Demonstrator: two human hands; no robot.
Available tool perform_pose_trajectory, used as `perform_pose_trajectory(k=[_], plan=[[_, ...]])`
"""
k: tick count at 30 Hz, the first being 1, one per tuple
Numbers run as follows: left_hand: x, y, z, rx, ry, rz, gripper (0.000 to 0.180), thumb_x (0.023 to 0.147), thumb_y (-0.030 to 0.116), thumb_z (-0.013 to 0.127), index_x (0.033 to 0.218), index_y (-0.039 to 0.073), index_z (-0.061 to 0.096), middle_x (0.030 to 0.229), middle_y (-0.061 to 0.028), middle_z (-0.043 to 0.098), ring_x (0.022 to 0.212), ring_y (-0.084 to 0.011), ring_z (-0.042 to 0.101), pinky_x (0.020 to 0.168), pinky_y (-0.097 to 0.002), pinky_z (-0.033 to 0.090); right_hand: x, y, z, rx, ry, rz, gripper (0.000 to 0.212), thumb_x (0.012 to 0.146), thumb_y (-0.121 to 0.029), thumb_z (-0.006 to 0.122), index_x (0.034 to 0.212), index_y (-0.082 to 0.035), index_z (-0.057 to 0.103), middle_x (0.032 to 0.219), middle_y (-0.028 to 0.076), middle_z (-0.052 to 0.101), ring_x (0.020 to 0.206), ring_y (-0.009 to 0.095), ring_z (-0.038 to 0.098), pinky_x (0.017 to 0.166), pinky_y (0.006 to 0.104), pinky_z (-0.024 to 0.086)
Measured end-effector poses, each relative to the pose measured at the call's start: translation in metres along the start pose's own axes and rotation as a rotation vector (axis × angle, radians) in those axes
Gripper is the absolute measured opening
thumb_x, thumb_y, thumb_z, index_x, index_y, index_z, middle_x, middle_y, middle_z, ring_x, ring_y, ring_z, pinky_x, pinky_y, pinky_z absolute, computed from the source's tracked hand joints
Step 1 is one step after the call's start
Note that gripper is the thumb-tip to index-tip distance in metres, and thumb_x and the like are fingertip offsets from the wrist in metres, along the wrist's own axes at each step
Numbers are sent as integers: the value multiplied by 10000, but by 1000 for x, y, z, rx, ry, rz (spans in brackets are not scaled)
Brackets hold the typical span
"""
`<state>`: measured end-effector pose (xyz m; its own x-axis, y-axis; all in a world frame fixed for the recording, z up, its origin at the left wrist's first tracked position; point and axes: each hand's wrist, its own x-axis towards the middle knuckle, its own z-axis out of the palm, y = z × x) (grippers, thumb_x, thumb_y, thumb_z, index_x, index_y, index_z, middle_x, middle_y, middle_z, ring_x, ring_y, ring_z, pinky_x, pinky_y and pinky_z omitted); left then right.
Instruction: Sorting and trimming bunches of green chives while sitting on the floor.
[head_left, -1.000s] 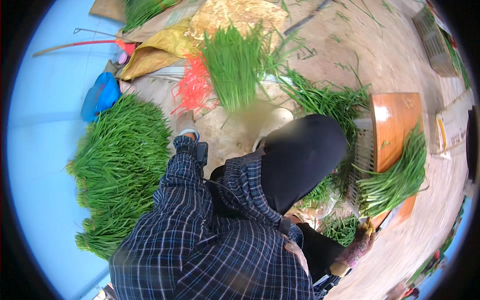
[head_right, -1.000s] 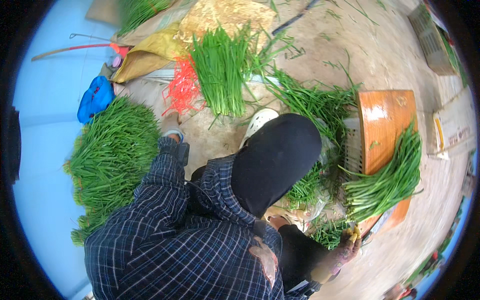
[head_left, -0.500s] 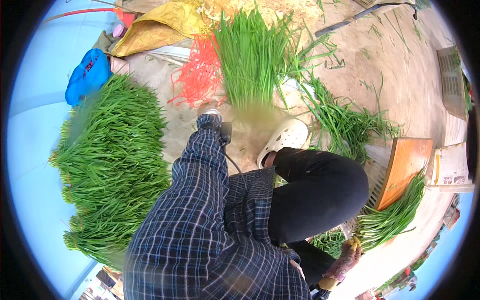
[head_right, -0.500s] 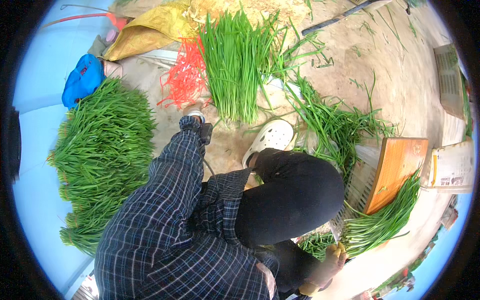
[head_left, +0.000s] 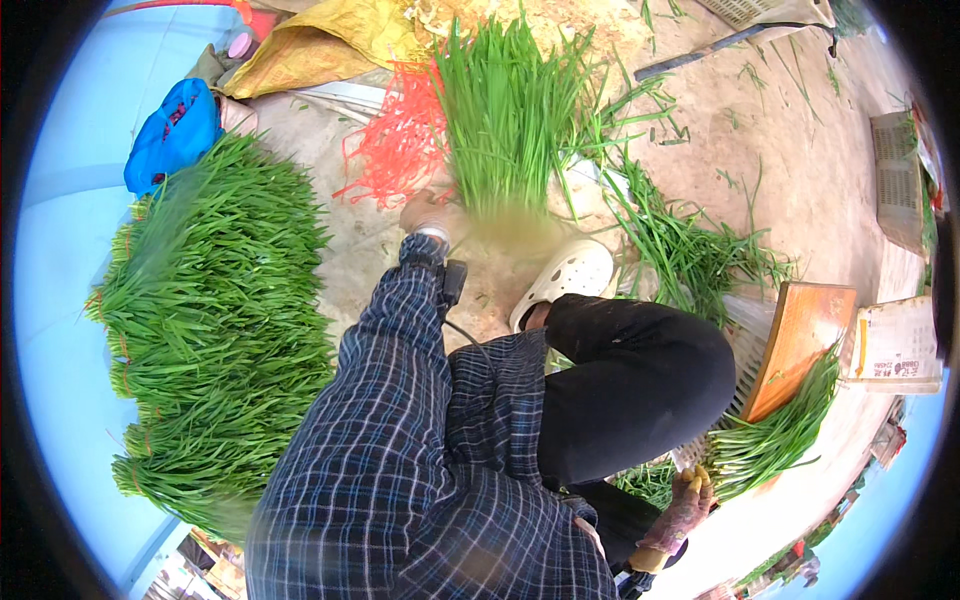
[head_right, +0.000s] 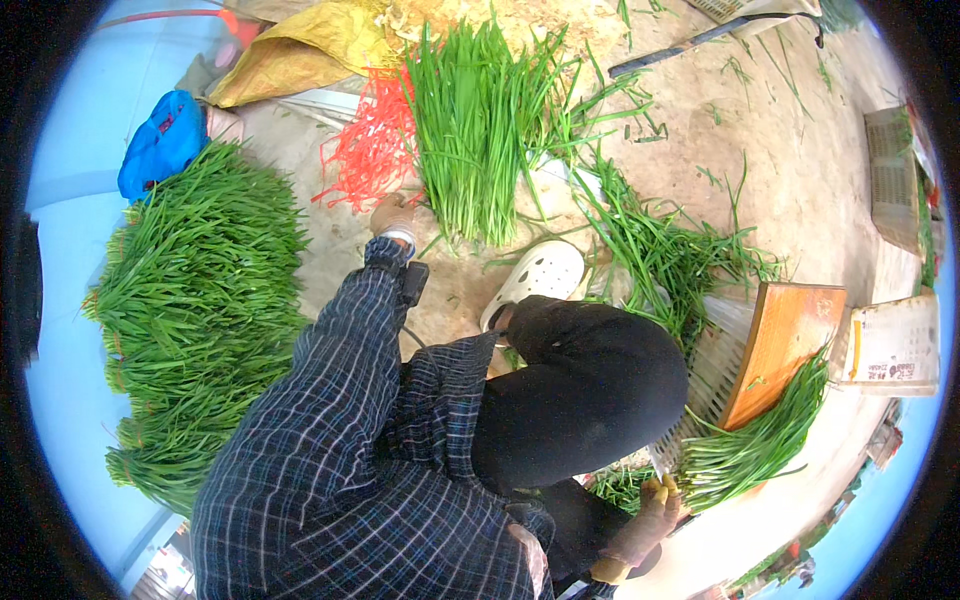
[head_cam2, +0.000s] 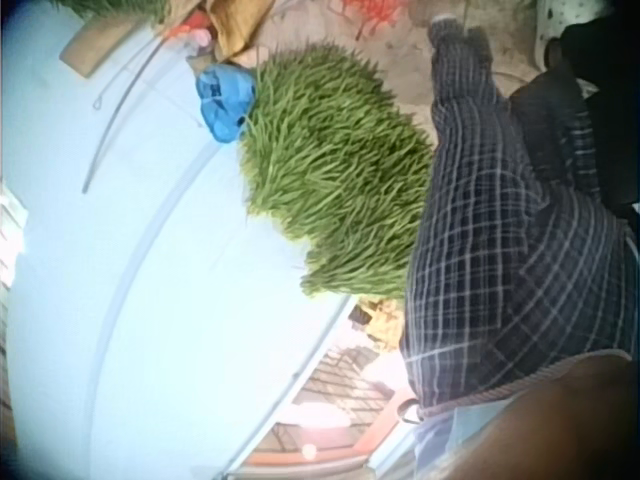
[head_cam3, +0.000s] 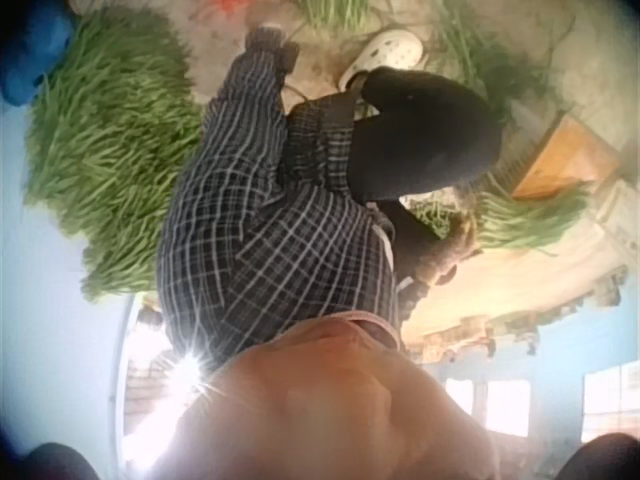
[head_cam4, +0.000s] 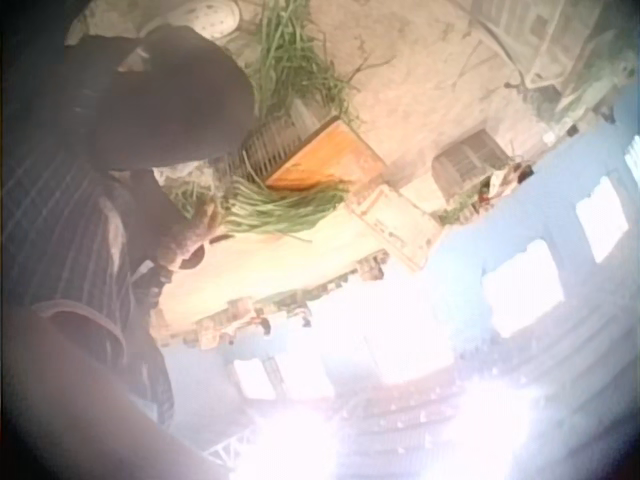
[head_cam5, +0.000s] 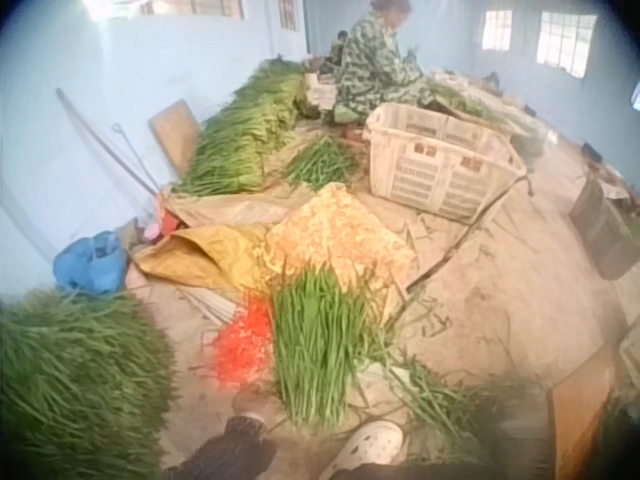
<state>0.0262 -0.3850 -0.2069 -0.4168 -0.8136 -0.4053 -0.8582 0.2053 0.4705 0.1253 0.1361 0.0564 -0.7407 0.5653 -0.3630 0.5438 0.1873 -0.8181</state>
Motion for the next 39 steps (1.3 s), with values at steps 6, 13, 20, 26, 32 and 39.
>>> perform_pose_trajectory(k=[6, 13, 20, 26, 32, 39], plan=[[-4, 9, -8, 31, -140, -79, 359, 781, 376, 621, 902, 41, 670, 878, -170, 665, 793, -328, 632, 699, -422, 474, -6, -2, -4, -90, 14, -29, 227, 905, -102, 478, 1073, 5, 587, 940, 112, 569, 867, 191, 562, 823, 275, 489], [32, -63, -35, -110, -242, 402, 124, 795, 177, 578, 762, 59, 553, 621, -42, 492, 578, -171, 508, 549, -284, 410, -20, -10, -3, 24, 44, 23, 215, 913, -118, 481, 1058, -2, 589, 907, 74, 553, 824, 154, 530, 806, 261, 450], [-89, 44, -144, -1136, -743, 73, 124, 775, -24, 602, 874, 50, 601, 763, 21, 526, 709, -103, 504, 675, -260, 428, -24, -31, -14, 201, 35, -181, 229, 929, -161, 490, 1049, 1, 599, 900, 58, 556, 812, 139, 525, 774, 256, 460], [-228, 192, -174, -708, -934, 785, 117, 825, 97, 661, 906, 26, 616, 824, 13, 567, 771, -90, 523, 727, -241, 428, -54, -154, 32, 189, -344, -284, 224, 821, -40, 587, 1031, 3, 650, 976, 88, 655, 851, 147, 601, 763, 256, 464], [-381, 244, -102, -327, -686, 1496, 129, 744, 51, 652, 845, -5, 595, 809, -83, 547, 725, -171, 538, 663, -278, 432, -16, -135, 19, 386, -427, -347, 230, 815, -32, 662, 1035, 9, 608, 870, 10, 619, 750, 74, 547, 680, 205, 446], [-448, 245, -35, -79, -740, 1687, 163, 745, 81, 652, 882, 3, 606, 777, -92, 579, 681, -185, 553, 632, -293, 449, 31, -62, -29, 635, -449, -180, 153, 847, -22, 613, 997, 8, 617, 881, 6, 620, 783, 78, 546, 720, 200, 437]])
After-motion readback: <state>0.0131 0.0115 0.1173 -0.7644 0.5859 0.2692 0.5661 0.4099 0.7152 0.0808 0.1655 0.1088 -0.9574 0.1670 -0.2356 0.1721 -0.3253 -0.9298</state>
